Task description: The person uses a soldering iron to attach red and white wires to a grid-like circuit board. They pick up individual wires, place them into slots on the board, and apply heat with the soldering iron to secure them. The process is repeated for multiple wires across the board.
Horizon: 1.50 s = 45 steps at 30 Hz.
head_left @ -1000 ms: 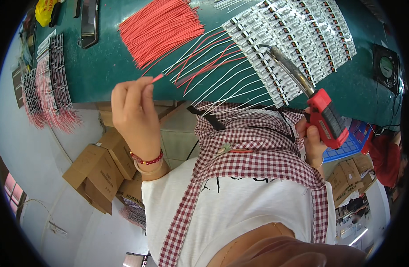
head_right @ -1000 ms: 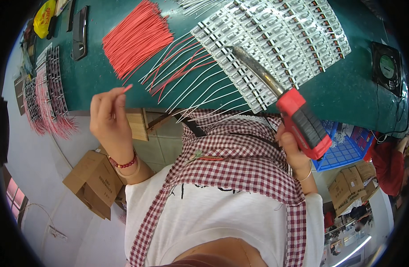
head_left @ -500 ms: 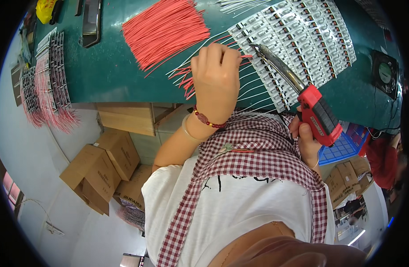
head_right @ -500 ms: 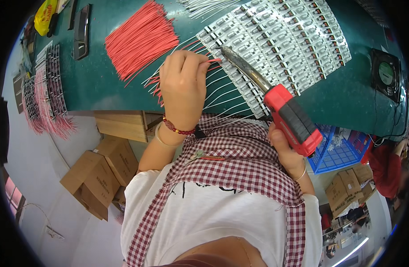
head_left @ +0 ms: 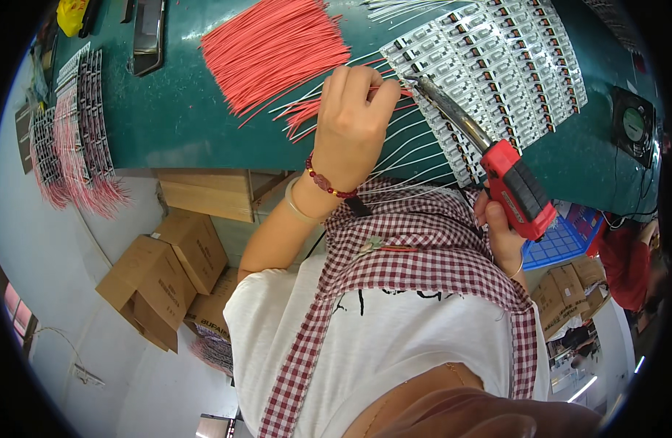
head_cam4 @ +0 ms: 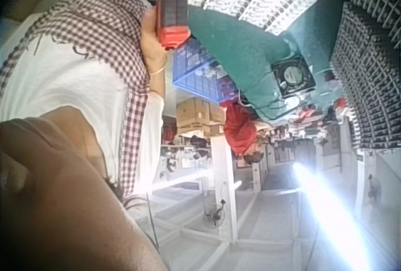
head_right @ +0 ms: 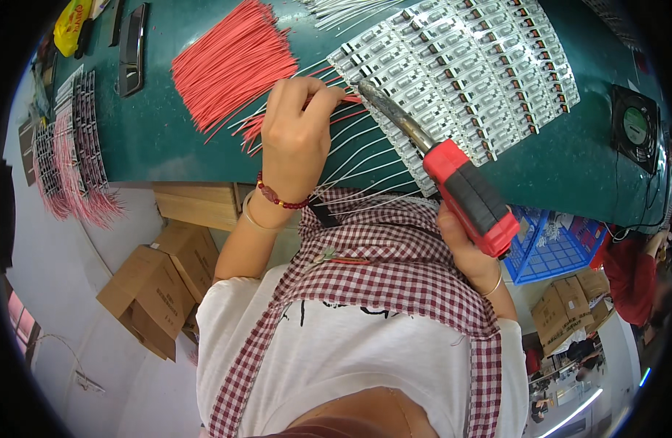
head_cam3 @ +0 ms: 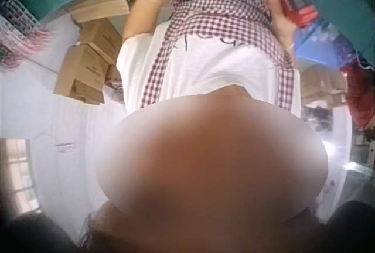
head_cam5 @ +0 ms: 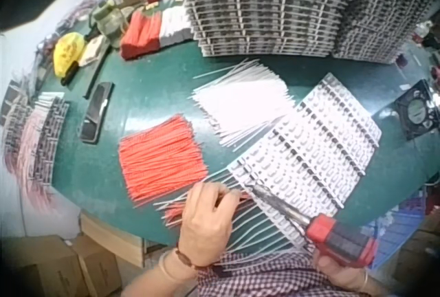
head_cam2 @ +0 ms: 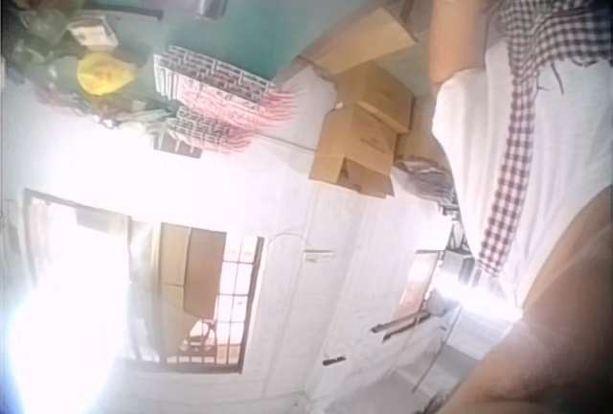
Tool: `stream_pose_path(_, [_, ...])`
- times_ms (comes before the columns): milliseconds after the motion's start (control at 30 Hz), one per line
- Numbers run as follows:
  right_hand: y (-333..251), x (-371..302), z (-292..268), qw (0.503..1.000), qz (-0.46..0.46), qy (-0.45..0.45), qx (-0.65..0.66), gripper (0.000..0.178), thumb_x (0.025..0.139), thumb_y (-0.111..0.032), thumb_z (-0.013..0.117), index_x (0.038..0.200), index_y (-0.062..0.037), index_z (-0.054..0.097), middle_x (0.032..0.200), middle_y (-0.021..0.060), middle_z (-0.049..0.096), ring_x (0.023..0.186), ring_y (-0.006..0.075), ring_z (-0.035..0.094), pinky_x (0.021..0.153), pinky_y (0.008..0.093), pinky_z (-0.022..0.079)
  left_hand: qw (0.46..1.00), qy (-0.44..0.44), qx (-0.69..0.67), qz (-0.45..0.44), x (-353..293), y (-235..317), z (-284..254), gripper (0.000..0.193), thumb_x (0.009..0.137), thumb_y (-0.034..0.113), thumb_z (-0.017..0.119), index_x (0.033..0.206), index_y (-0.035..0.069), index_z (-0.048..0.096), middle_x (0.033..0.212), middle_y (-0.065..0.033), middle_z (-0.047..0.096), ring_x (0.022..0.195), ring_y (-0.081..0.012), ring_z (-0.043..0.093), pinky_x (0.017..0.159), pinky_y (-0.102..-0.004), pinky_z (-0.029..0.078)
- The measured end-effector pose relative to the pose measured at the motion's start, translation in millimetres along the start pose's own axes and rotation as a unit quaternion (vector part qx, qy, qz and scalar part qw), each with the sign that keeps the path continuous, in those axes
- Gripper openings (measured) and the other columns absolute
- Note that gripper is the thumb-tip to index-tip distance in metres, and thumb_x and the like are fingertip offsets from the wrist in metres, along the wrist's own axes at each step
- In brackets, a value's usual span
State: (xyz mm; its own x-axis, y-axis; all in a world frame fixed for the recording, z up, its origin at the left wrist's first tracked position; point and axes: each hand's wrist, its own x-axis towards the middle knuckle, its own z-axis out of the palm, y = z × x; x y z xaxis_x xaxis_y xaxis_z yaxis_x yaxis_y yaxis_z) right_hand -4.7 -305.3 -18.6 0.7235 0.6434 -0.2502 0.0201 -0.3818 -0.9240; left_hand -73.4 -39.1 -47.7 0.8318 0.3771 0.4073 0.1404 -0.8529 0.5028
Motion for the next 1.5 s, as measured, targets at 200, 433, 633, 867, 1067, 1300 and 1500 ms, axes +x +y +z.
stream_pose_path(200, [8, 2, -5, 0.996, -0.033, -0.032, -0.082, 0.033, 0.093, -0.026, 0.063, 0.109, 0.0027, 0.057, 0.071, 0.0056, 0.056, 0.057, 0.0093, 0.048, 0.051, 0.0241, 0.039, 1.0, -0.003, -0.006, 0.009, 1, -1, 1, 0.023, 0.067, -0.007, 0.065, 0.087, 0.003, 0.067, 0.084, -0.0083, 0.057, 0.078, -0.0258, 0.056, 0.067, -0.0354, 0.048])
stream_pose_path(433, [9, -3, -8, 0.998, -0.036, -0.02, -0.056, 0.041, 0.093, -0.026, 0.063, 0.121, 0.0037, 0.053, 0.072, 0.0065, 0.057, 0.057, 0.0097, 0.047, 0.051, 0.0242, 0.038, 1.0, 0.012, -0.001, 0.006, 0, -2, 2, 0.022, 0.068, -0.008, 0.066, 0.087, 0.004, 0.067, 0.084, -0.008, 0.057, 0.078, -0.0256, 0.055, 0.066, -0.0349, 0.048])
stream_pose_path(633, [8, -2, -8, 0.997, -0.034, -0.016, -0.07, 0.035, 0.088, -0.019, 0.067, 0.116, 0.0012, 0.058, 0.078, 0.0082, 0.061, 0.064, 0.0141, 0.054, 0.057, 0.0264, 0.043, 1.0, 0.007, -0.002, 0.006, 1, -2, 1, 0.023, 0.068, -0.007, 0.066, 0.088, 0.004, 0.067, 0.083, -0.0079, 0.057, 0.077, -0.0254, 0.056, 0.066, -0.0348, 0.048])
stream_pose_path(867, [10, -1, -5, 0.993, -0.039, -0.001, -0.108, 0.036, 0.089, -0.022, 0.067, 0.115, 0.0003, 0.06, 0.077, 0.0073, 0.061, 0.063, 0.0138, 0.054, 0.056, 0.0267, 0.042, 1.0, 0.008, -0.001, 0.009, 2, -2, 0, 0.022, 0.069, -0.007, 0.066, 0.088, 0.004, 0.067, 0.084, -0.0078, 0.057, 0.078, -0.0253, 0.056, 0.066, -0.0347, 0.048])
stream_pose_path(1067, [5, -5, -5, 0.997, -0.042, 0.029, -0.058, 0.054, 0.09, -0.038, 0.066, 0.125, 0.0012, 0.054, 0.064, 0.0044, 0.055, 0.051, 0.0084, 0.044, 0.048, 0.0232, 0.035, 1.0, 0.009, 0.0, 0.008, 1, -2, 1, 0.021, 0.069, -0.007, 0.066, 0.087, 0.004, 0.067, 0.084, -0.0077, 0.057, 0.078, -0.0253, 0.056, 0.066, -0.0346, 0.048])
stream_pose_path(1300, [-4, -5, -3, 0.999, -0.002, 0.043, 0.0, 0.056, 0.09, -0.042, 0.065, 0.125, 0.0011, 0.054, 0.064, 0.0045, 0.055, 0.051, 0.0087, 0.045, 0.048, 0.0234, 0.034, 1.0, 0.017, 0.01, 0.01, 1, -3, 2, 0.02, 0.069, -0.006, 0.067, 0.087, 0.004, 0.067, 0.083, -0.0069, 0.058, 0.077, -0.0249, 0.055, 0.066, -0.0345, 0.047])
stream_pose_path(1500, [-6, -15, -6, 0.994, 0.027, 0.044, 0.092, 0.062, 0.089, -0.046, 0.064, 0.126, 0.0012, 0.053, 0.066, 0.0059, 0.056, 0.052, 0.0099, 0.045, 0.05, 0.0246, 0.036, 0.999, 0.028, 0.013, 0.038, -1, 9, -7, 0.022, 0.068, -0.005, 0.069, 0.088, 0.005, 0.069, 0.08, -0.0052, 0.056, 0.073, -0.0214, 0.053, 0.061, -0.0318, 0.044])
